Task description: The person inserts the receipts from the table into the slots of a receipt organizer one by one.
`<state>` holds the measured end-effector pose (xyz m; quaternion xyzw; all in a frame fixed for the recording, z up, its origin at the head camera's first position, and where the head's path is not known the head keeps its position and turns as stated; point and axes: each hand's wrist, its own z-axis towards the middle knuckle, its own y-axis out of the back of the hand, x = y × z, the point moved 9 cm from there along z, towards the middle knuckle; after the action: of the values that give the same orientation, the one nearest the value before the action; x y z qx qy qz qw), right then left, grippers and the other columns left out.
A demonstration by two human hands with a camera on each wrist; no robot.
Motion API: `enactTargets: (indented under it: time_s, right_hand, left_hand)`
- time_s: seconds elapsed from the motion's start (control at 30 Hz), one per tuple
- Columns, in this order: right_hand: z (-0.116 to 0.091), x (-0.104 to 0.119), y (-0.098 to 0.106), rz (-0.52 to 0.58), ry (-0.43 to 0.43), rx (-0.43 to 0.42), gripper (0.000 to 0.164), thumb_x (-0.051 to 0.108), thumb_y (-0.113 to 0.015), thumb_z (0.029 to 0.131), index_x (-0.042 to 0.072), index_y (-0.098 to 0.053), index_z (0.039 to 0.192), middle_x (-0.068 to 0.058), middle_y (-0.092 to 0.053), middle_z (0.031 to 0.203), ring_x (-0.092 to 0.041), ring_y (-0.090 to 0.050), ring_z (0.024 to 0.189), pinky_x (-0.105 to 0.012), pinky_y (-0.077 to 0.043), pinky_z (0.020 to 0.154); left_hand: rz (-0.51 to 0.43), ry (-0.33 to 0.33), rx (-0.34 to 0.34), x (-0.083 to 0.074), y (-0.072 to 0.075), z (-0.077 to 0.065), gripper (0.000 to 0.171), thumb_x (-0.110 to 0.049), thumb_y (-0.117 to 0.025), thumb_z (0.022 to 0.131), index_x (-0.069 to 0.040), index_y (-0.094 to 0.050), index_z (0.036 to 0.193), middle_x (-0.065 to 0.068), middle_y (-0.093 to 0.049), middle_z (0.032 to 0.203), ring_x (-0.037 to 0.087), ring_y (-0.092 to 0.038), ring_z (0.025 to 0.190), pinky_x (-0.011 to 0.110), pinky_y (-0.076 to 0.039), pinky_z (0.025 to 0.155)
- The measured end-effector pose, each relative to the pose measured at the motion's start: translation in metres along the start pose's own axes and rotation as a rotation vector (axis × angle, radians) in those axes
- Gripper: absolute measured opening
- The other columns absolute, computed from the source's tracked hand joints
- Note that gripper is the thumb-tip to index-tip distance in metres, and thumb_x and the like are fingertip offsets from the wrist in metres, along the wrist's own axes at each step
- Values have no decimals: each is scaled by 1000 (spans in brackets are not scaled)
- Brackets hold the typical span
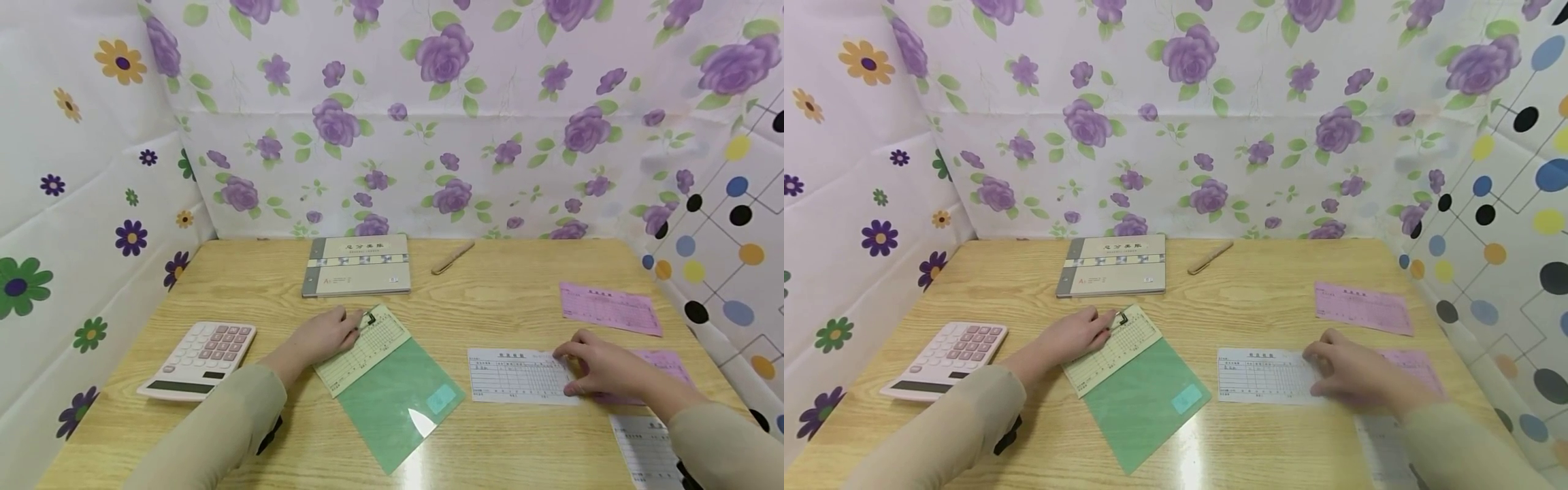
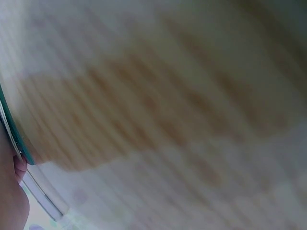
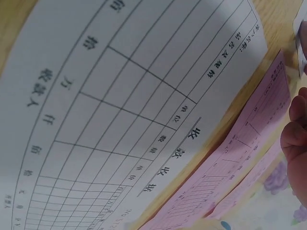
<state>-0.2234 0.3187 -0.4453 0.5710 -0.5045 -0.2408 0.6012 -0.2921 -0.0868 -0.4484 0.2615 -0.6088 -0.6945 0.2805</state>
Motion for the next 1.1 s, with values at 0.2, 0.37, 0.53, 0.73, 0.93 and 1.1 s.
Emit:
enactTargets:
  time_s: [0.2,0.37,0.53,0.73,0.93,1.1]
  right_hand:
    - [2,-4,-2,11,-41,20,60,55,-71,72,17,-61,118,0,-45,98,-11,-43,74,-28,-39,63]
    - [2,-3,-4,42,-43,42,56,51,-71,75,17,-61,119,4,-49,91,-12,-45,75,-31,-40,66]
    - [3,0,-5,80,-21,58,51,43,-72,79,15,-60,119,8,-50,84,-7,-45,71,-27,-39,63]
    - [5,0,-7,103,-44,63,50,41,-71,80,14,-59,120,9,-50,79,-5,-44,67,-25,-38,60]
    - [4,-5,-9,187,-119,61,45,31,-70,84,15,-57,123,5,-51,80,-10,-46,65,-26,-39,57]
    - [3,-3,-2,318,-127,18,40,25,-69,86,13,-57,122,0,-52,84,-12,-47,66,-25,-41,56]
  left_hand:
    - [4,7,2,0,-1,0,46,-28,-50,97,-8,-46,138,4,-45,82,11,-37,56,27,-35,49]
    - [5,5,1,0,0,0,46,-28,-50,97,-7,-46,138,3,-44,82,11,-37,57,26,-35,49]
    - [-3,-3,-10,-1,2,0,46,-27,-51,96,-6,-47,137,3,-44,81,10,-37,57,26,-35,50]
    - [-7,-3,-11,-1,2,-1,46,-27,-50,96,-7,-47,137,3,-45,82,10,-37,57,25,-35,50]
    - [-7,-16,-26,-1,1,-1,45,-26,-51,96,-7,-48,136,4,-45,81,10,-37,56,25,-34,48]
    - [1,-18,-33,-1,1,-1,45,-27,-51,96,-8,-48,136,4,-45,81,10,-37,55,25,-34,48]
